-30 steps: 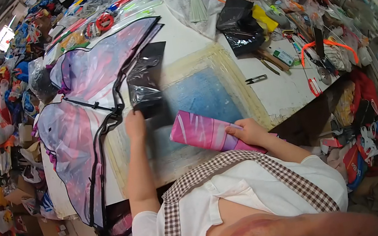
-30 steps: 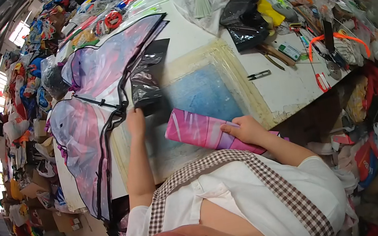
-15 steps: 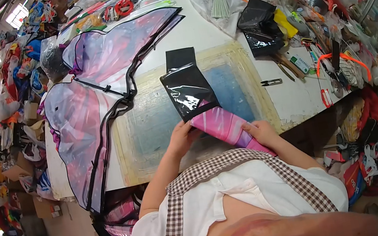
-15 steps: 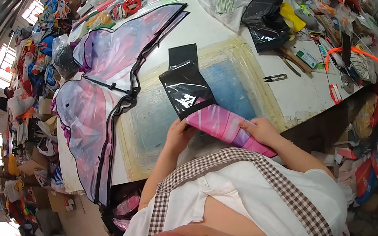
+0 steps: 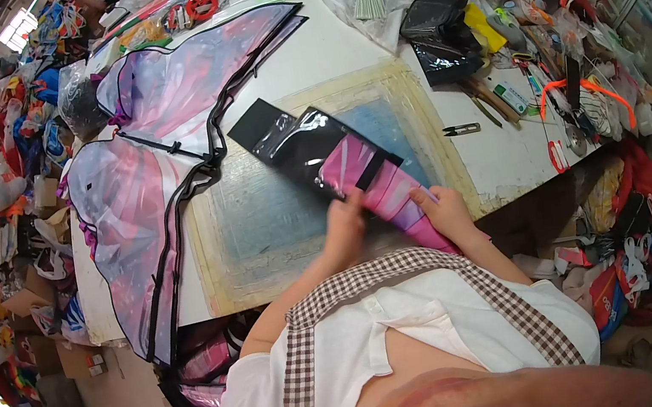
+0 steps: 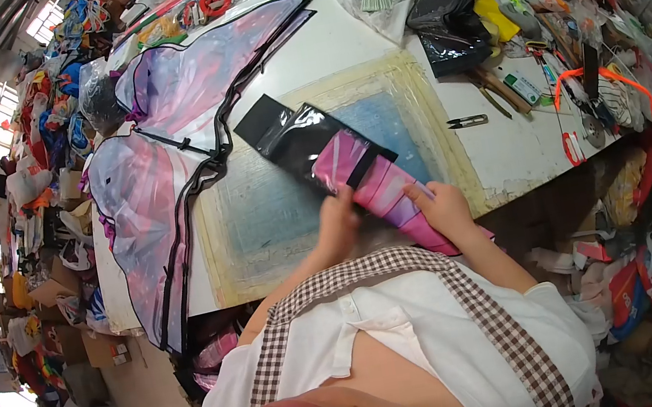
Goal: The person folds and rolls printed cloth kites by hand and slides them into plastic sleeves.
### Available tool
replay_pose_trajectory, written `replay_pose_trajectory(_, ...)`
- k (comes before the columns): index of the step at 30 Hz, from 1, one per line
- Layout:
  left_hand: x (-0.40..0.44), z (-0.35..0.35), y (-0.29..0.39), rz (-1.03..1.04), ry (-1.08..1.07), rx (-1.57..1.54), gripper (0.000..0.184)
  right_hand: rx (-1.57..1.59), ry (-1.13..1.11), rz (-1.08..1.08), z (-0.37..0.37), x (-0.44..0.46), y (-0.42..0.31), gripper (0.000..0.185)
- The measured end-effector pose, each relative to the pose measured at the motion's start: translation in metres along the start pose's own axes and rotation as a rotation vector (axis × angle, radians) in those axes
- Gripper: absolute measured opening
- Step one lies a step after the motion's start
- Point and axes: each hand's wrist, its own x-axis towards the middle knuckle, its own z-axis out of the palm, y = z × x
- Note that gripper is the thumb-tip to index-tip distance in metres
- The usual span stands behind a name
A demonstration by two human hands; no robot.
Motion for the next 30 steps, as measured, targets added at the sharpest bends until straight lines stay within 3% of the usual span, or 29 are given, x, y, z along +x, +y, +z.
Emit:
replay_pose_trajectory(3, 0.020, -0.012, 0.024, 0.178, 0.031, -0.648, 0.033, -0.057, -0.038, -0.036, 0.007, -0.003, -0.007, 0.064)
replay_pose_trajectory(7, 0.020, 0.005, 0.014, 0.267, 0.168, -0.455, 0.037, 0.190, -0.129, 0.003, 0.013, 0.016, -0.019, 0.055)
replay_pose_trajectory(10, 0.041, -0.061, 0.052, 0.198, 0.028, -0.576, 0.039, 0.170, -0.667, -0.079, -0.014, 0.011, -0.027, 0.047)
replay_pose_trajectory(15, 0.037, -0.035, 0.035, 0.196, -0.012, -0.655, 0.041, 0.499, -0.639, 0.053, 0.003, 0.021, -0.049, 0.043)
replay_pose_trajectory(18, 0.027, -0.038, 0.033, 0.155, 0.053, -0.397, 0.043, 0.691, -0.655, 0.249, 0.016, 0.022, -0.051, 0.034)
replay_pose_trajectory(19, 0.027, -0.049, 0.049, 0.136, 0.034, -0.386, 0.043, 0.704, -0.634, 0.266, 0.021, 0.026, -0.049, 0.034)
replay_pose_trajectory(22, 0.027, -0.064, 0.078, 0.225, -0.114, -0.474, 0.047, 0.573, -0.714, -0.012, 0.036, 0.040, -0.032, 0.034)
replay_pose_trajectory(27, 0.028, -0.051, 0.057, 0.217, 0.023, -0.432, 0.047, 0.625, -0.679, 0.003, 0.061, 0.052, -0.033, 0.034)
replay_pose_trajectory(30, 0.032, -0.074, 0.054, 0.207, 0.130, -0.425, 0.046, 0.697, -0.893, 0.231, 0.054, 0.043, -0.057, 0.032)
